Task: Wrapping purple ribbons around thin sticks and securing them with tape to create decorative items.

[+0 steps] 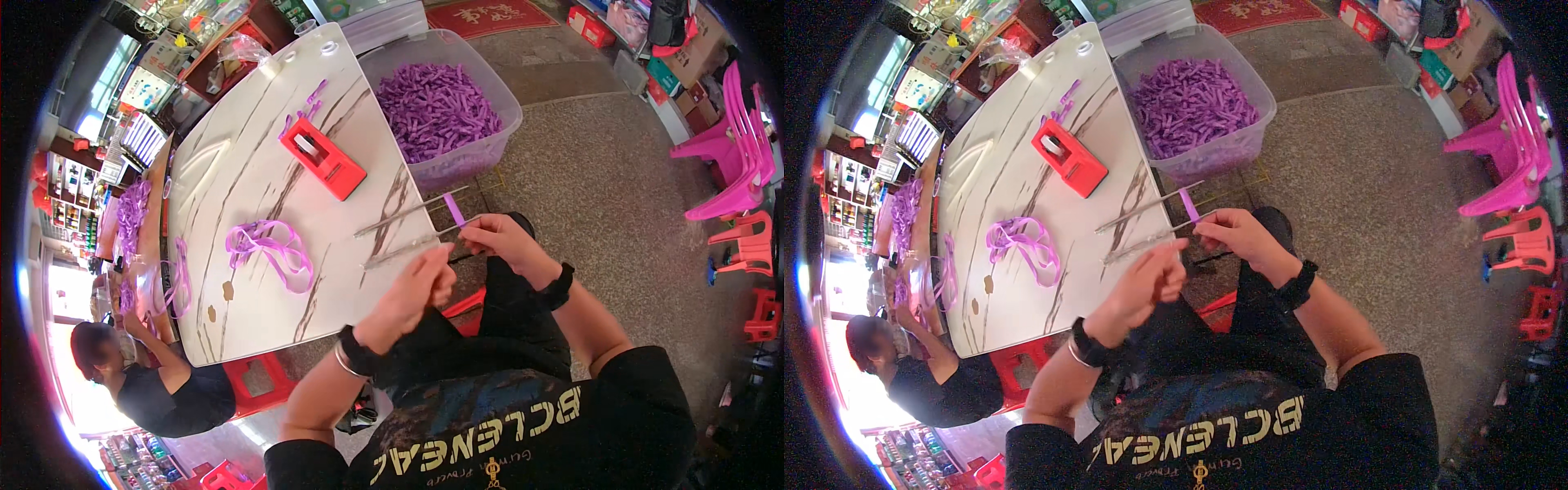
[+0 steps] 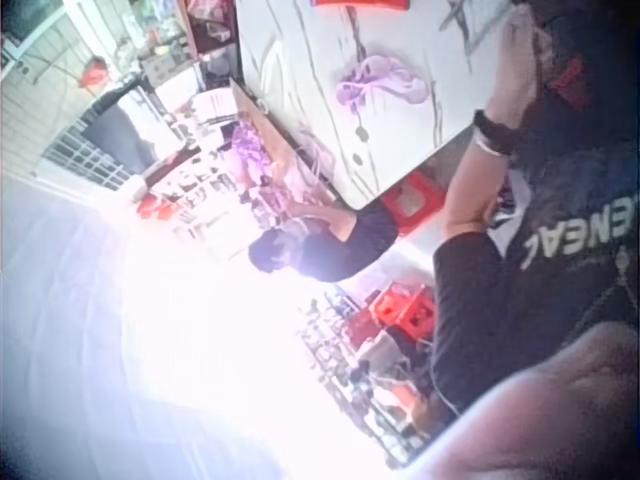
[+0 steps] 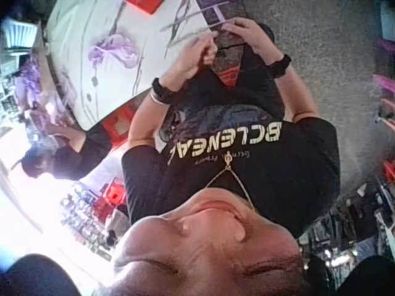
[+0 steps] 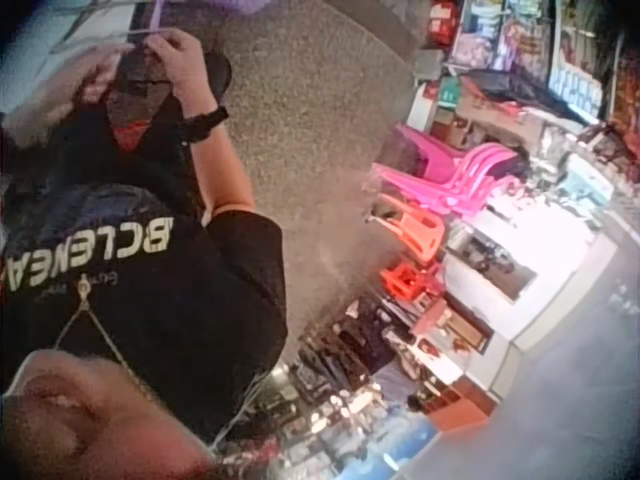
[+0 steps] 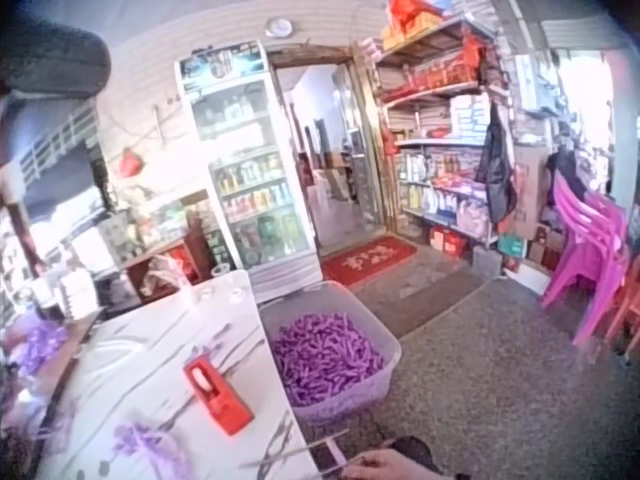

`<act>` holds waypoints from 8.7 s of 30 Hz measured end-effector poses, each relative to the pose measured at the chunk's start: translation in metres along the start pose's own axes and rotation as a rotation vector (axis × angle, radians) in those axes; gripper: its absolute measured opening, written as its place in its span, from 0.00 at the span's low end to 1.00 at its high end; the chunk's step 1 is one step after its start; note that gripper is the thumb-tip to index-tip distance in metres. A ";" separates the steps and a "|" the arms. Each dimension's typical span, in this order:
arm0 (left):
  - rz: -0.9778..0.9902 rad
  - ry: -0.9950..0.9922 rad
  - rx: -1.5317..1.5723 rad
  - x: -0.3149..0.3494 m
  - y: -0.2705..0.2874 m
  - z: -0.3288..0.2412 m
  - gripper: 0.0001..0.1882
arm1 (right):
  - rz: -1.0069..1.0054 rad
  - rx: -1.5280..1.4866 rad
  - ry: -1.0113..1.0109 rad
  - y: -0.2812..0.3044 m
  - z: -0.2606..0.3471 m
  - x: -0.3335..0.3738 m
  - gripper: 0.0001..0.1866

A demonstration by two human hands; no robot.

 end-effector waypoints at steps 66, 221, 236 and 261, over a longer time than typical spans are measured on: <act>0.666 0.096 0.709 -0.015 -0.035 0.006 0.05 | 0.178 0.450 0.100 -0.095 0.125 -0.109 0.11; 0.493 0.076 0.659 -0.014 -0.031 0.005 0.20 | 0.505 -0.869 -0.016 -0.074 -0.047 -0.066 0.15; 0.494 0.089 0.639 -0.015 -0.030 0.008 0.17 | 0.181 -0.246 -0.142 -0.015 0.010 -0.036 0.14; 0.126 -0.830 -0.652 0.072 -0.012 -0.115 0.06 | 0.105 1.147 0.484 -0.086 0.152 0.048 0.11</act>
Point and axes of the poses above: each hand's wrist, its own x-axis away from the middle knuckle, its own y-axis out of the back of the hand, z = x × y, the point moved 10 cm from there along -x, towards the middle knuckle, and after that the axes turned 14 degrees about x, right-handed, at the moved point
